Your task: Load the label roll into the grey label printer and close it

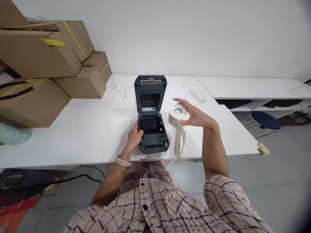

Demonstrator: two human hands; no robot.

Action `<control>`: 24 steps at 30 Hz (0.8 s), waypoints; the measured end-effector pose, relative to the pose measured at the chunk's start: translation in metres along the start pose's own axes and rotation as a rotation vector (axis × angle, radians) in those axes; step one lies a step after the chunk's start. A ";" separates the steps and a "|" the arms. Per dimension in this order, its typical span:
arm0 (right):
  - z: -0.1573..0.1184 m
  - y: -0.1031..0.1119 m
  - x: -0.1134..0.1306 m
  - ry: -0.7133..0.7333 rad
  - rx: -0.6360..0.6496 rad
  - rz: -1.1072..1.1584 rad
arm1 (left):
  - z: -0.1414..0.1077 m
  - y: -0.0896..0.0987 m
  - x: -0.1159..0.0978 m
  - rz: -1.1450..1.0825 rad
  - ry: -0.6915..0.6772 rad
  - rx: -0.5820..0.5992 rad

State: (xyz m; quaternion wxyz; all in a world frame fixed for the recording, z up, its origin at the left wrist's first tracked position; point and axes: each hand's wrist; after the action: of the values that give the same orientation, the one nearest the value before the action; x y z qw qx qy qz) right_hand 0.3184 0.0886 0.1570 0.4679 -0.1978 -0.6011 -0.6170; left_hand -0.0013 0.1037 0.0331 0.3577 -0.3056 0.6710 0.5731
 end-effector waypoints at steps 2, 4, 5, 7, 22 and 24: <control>0.001 0.006 -0.022 -0.051 -0.065 0.006 | 0.001 -0.001 0.002 -0.003 -0.003 -0.011; 0.007 0.005 -0.048 -0.090 -0.107 0.036 | 0.003 -0.002 0.004 -0.005 -0.018 -0.037; 0.013 0.001 -0.061 -0.106 -0.126 0.059 | 0.004 -0.003 0.006 -0.008 -0.026 -0.046; 0.025 -0.008 -0.086 -0.148 -0.157 0.107 | 0.006 -0.004 0.009 -0.014 -0.033 -0.049; -0.028 -0.012 -0.148 -0.312 -0.171 0.380 | 0.004 -0.004 0.010 -0.054 -0.048 -0.047; -0.051 -0.020 -0.151 -0.347 -0.133 0.445 | 0.004 -0.004 0.009 -0.044 -0.027 -0.039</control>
State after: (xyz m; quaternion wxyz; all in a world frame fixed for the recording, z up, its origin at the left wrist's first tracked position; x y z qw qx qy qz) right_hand 0.3916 0.0896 0.0138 0.4680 -0.4578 -0.5721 -0.4941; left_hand -0.0024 0.1066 0.0235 0.3733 -0.3195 0.6478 0.5822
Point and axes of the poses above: each hand's wrist, its own z-axis towards the middle knuckle, its own y-axis out of the back of the hand, x = y × z, and after that the axes turned 3 degrees about z, right-handed
